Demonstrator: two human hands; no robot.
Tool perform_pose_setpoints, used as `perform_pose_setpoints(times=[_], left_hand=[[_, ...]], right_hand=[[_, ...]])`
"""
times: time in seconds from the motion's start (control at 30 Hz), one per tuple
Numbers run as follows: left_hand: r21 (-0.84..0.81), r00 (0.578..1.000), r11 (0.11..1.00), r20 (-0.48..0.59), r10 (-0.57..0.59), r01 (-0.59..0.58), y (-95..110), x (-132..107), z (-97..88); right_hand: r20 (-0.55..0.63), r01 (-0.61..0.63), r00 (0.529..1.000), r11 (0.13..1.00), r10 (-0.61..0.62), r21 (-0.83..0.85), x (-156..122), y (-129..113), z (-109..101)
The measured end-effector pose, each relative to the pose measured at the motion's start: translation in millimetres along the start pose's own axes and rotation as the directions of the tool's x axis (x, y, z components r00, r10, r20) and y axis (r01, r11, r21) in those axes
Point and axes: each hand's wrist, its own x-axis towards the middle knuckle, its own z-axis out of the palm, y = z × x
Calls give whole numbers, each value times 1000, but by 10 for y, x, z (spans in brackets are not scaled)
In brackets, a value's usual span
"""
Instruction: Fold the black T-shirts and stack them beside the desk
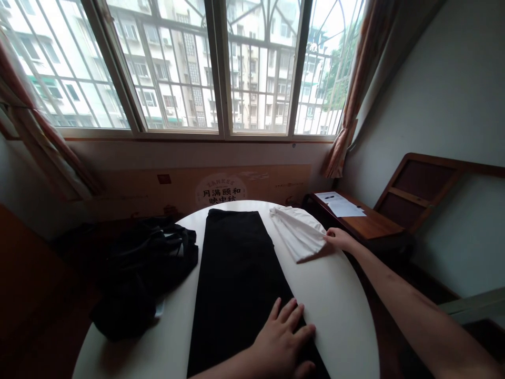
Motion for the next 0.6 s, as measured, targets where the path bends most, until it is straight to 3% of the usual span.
perform_pose_setpoints(times=[0.17,0.33,0.43,0.6], left_hand=[[15,1000,1000,-10,12,-11,-39,18,6],[14,1000,1000,10,1,-1,-18,22,-52],[38,1000,999,7,9,-10,-37,37,-32],[190,992,979,-77,95,-79,-156,53,116]], right_hand=[[-38,-111,993,991,115,76,-111,340,95],[20,-151,989,983,150,109,-234,560,87],[-13,-134,991,985,136,113,-219,587,19],[-231,-8,973,1000,14,27,68,402,22]])
